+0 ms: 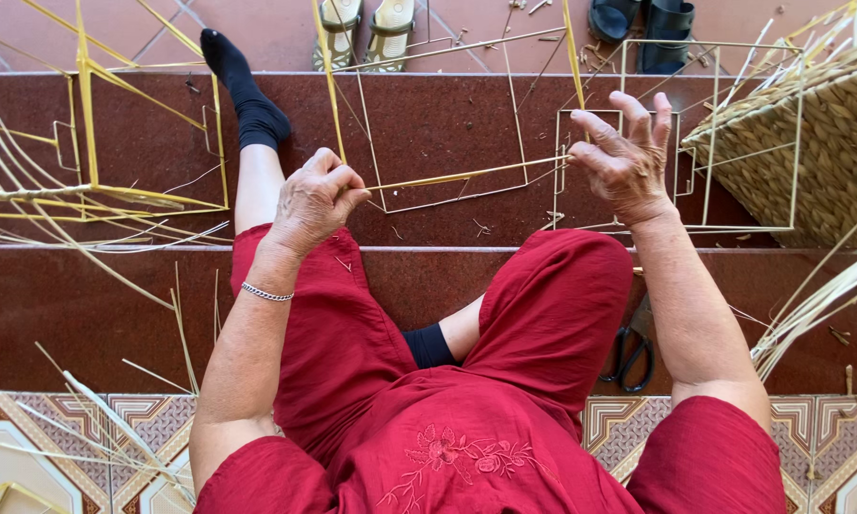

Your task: The person sits on the floor and repeatedly wraps thin bamboo strips around a cylindrical form, then cuts the excess with scissors. The person continues this wrapping and cutting cycle throughout the clip.

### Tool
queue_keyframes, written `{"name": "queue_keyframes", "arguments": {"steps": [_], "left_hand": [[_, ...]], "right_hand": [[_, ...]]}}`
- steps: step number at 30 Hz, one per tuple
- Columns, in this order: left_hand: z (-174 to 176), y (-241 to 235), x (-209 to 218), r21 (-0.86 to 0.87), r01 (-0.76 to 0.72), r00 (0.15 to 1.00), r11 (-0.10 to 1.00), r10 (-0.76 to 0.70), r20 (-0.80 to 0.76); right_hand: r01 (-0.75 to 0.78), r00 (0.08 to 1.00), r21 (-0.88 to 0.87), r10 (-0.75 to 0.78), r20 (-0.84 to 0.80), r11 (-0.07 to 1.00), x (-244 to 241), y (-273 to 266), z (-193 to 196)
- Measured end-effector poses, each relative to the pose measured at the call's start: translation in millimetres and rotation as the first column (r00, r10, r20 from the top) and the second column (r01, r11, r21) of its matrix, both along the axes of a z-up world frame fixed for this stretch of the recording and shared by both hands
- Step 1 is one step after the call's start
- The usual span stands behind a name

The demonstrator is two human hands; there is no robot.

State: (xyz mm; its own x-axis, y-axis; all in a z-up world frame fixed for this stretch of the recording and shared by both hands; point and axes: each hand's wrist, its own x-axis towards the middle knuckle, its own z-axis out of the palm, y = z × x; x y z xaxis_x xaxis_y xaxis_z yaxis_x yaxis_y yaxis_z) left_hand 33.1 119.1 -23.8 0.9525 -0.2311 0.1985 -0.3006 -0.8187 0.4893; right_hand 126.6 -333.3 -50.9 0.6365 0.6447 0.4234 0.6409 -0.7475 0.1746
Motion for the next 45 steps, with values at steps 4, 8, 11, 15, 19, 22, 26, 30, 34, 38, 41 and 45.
{"name": "queue_keyframes", "arguments": {"steps": [4, 8, 11, 15, 19, 22, 26, 30, 34, 38, 41, 45], "left_hand": [[6, 3, 3, -0.073, -0.047, 0.986, 0.996, 0.035, -0.161], [5, 7, 1, -0.179, -0.049, 0.970, 0.983, 0.004, -0.243], [-1, 9, 6, -0.205, -0.058, 0.966, 0.977, 0.003, -0.257], [-5, 7, 8, -0.214, -0.082, 0.954, 0.973, 0.015, -0.298], [-3, 4, 5, -0.102, -0.077, 0.971, 0.992, 0.052, -0.235], [-5, 3, 4, -0.092, -0.090, 0.971, 0.992, 0.067, -0.231], [-8, 4, 4, -0.105, -0.092, 0.976, 0.990, 0.069, -0.207], [-18, 1, -3, -0.027, -0.049, 0.996, 0.998, 0.047, -0.077], [-28, -4, -7, 0.062, -0.032, 0.999, 0.998, 0.032, 0.002], [-30, -2, -7, 0.004, -0.044, 0.999, 0.999, 0.044, 0.007], [-25, -3, -8, -0.054, -0.072, 0.997, 0.996, 0.072, -0.007], [-18, 1, -17, -0.261, -0.115, 0.993, 0.958, 0.116, -0.012]], "right_hand": [[0.026, 0.995, 0.070, -0.018, -0.100, 0.997, -5, 11, 13], [0.008, 0.981, 0.158, 0.022, -0.191, 0.987, -29, 44, 29], [-0.081, 0.978, 0.241, 0.124, -0.170, 0.967, -36, 91, 24], [-0.183, 0.953, 0.326, 0.249, -0.173, 0.927, -34, 142, 8], [-0.019, 0.841, 0.435, 0.250, -0.479, 0.900, -23, 157, 6], [0.066, 0.727, 0.309, 0.166, -0.666, 0.949, -17, 158, 11], [0.304, 0.461, 0.248, 0.086, -0.883, 0.920, -10, 163, 24], [0.215, 0.480, 0.157, 0.035, -0.877, 0.964, -9, 164, 25], [-0.054, 0.732, 0.241, 0.202, -0.651, 0.969, -10, 159, 13], [-0.040, 0.707, 0.122, 0.114, -0.698, 0.992, -7, 157, 4], [-0.045, 0.718, 0.152, 0.138, -0.683, 0.987, -5, 157, 6], [0.019, 0.698, 0.166, 0.106, -0.708, 0.986, -7, 166, 15]]}}
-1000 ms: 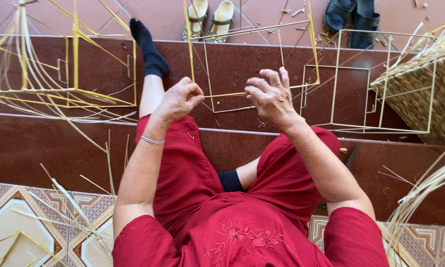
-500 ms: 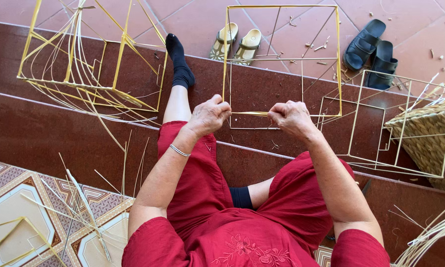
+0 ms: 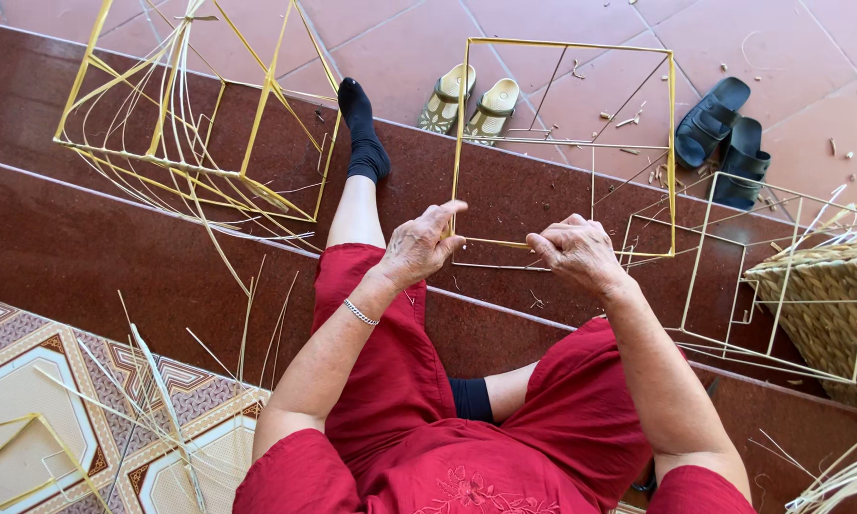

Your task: The person sits on the floor and repeatedly wraps thin bamboo strips around a cylindrical form, then cuts the excess with scissors. The person continues this wrapping and cutting cycle throughout the clip.

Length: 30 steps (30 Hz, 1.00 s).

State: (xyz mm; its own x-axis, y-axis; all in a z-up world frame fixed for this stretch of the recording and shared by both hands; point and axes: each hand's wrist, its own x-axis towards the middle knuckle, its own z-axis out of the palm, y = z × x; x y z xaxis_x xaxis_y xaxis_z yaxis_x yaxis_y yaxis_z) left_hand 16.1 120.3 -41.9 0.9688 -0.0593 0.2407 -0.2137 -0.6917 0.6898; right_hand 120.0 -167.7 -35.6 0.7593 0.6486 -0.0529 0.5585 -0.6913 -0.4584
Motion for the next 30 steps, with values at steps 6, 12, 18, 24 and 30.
{"name": "queue_keyframes", "arguments": {"steps": [6, 12, 18, 24, 30], "left_hand": [[-13, 25, -15, -0.206, -0.074, 0.997, 0.976, 0.066, -0.048], [-39, 40, -34, -0.516, -0.157, 0.983, 0.842, 0.084, -0.163], [-39, 38, -35, -0.575, -0.290, 0.941, 0.765, 0.121, -0.315], [-47, 34, -27, -0.435, -0.297, 0.942, 0.850, 0.188, -0.277], [-72, 17, -17, -0.501, -0.393, 0.862, 0.771, 0.119, -0.493]], "right_hand": [[-0.045, 0.895, -0.087, 0.079, 0.439, 0.995, -8, 31, 12], [-0.122, 0.992, 0.295, 0.126, 0.006, 0.948, -32, 109, -11], [0.077, 0.958, 0.390, 0.040, -0.283, 0.917, -37, 121, 3], [0.184, 0.957, 0.211, -0.126, -0.261, 0.960, -46, 136, 12], [0.111, 0.993, 0.182, -0.116, 0.020, 0.977, -46, 146, 4]]}}
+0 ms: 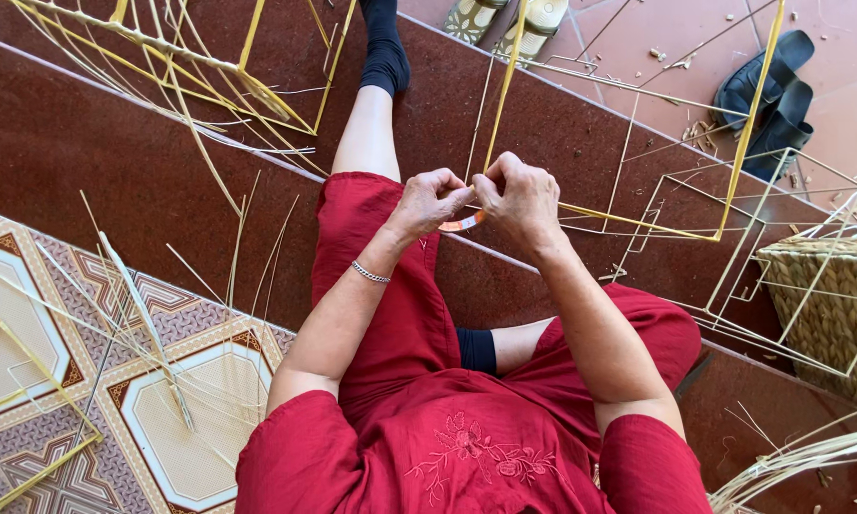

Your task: The person sits on the floor and repeatedly wraps thin bamboo strips around a cylindrical form, then cuts the excess with scissors. The person continues this wrapping and cutting cycle throughout the clip.

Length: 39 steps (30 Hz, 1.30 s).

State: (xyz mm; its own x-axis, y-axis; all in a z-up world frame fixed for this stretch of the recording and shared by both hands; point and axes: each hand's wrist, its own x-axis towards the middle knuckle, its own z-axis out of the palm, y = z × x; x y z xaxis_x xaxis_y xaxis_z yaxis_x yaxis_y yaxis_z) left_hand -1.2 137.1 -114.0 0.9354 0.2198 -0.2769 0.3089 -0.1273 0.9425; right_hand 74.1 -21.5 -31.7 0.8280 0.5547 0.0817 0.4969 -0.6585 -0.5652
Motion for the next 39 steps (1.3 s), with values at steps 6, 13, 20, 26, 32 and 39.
{"name": "queue_keyframes", "arguments": {"steps": [6, 13, 20, 26, 32, 39], "left_hand": [[3, 14, 4, -0.339, 0.135, 0.988, 0.931, -0.102, 0.112], [92, -8, 25, -0.391, 0.394, 0.870, 0.832, -0.200, 0.451], [121, -58, 46, -0.406, 0.523, 0.832, 0.750, -0.345, 0.434], [100, -112, 50, -0.203, 0.557, 0.818, 0.805, -0.489, 0.304], [95, -140, 56, -0.019, 0.542, 0.830, 0.840, -0.532, 0.166], [98, -94, 65, 0.018, 0.492, 0.870, 0.871, -0.492, 0.033]], "right_hand": [[0.105, 0.993, 0.283, -0.085, -0.082, 0.953, 35, -22, 23], [0.235, 0.971, 0.748, -0.112, -0.212, 0.620, 65, -91, 49], [0.462, 0.879, 0.883, 0.089, -0.468, 0.083, 48, -166, -2], [0.566, 0.811, 0.818, 0.112, -0.574, 0.098, 24, -215, -69], [0.600, 0.786, 0.726, -0.080, -0.613, 0.335, 14, -255, -89], [0.586, 0.804, 0.728, -0.148, -0.576, 0.356, 13, -250, -91]]}}
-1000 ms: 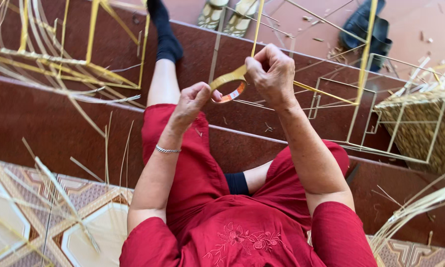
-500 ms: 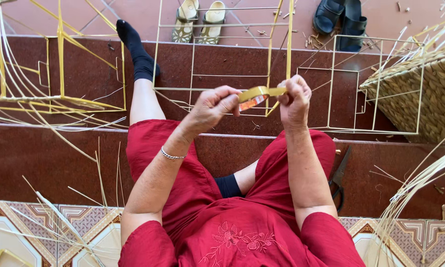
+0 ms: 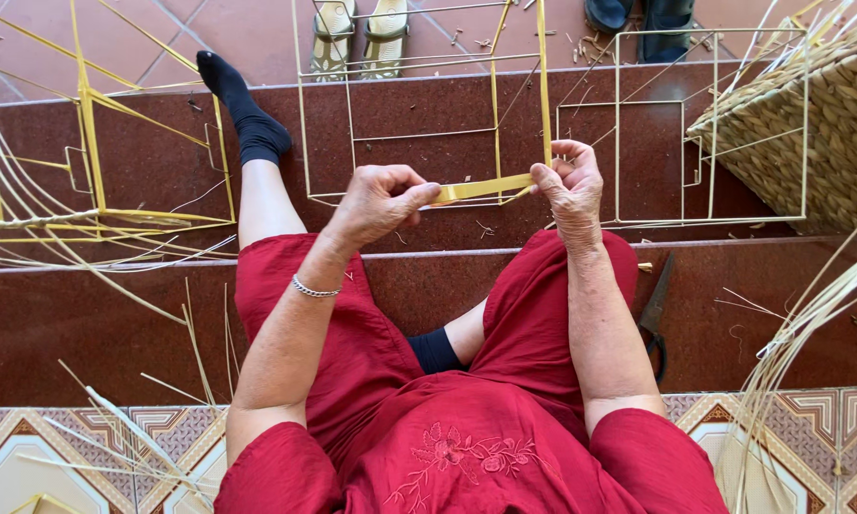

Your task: The person sits on the floor and repeatedly wraps thin bamboo strips around a cylindrical form, then cuts the excess with scissors. The person continues this wrapping and cutting cycle throughout the clip.

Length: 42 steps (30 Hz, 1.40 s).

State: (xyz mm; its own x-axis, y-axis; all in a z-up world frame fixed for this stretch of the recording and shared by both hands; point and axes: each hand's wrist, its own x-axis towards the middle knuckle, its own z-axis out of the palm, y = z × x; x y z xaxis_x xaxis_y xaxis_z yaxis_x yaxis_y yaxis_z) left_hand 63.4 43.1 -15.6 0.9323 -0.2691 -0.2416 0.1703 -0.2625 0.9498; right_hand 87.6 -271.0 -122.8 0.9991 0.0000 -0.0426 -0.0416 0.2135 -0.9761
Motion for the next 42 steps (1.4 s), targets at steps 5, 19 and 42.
{"name": "queue_keyframes", "arguments": {"steps": [5, 19, 42], "left_hand": [[6, 67, -4, -0.070, -0.067, 0.995, 0.995, 0.061, -0.075], [26, 154, -16, 0.401, -0.186, 0.983, 0.897, 0.166, 0.084], [-6, 93, -46, 0.645, -0.334, 0.728, 0.687, -0.247, 0.640]], "right_hand": [[0.014, 0.999, 0.041, -0.016, 0.037, 0.999, -1, -2, -7], [-0.015, 0.998, 0.000, 0.015, 0.069, 1.000, -4, -6, 0], [0.279, 0.908, -0.576, -0.017, 0.418, 0.768, 11, -6, 40]]}}
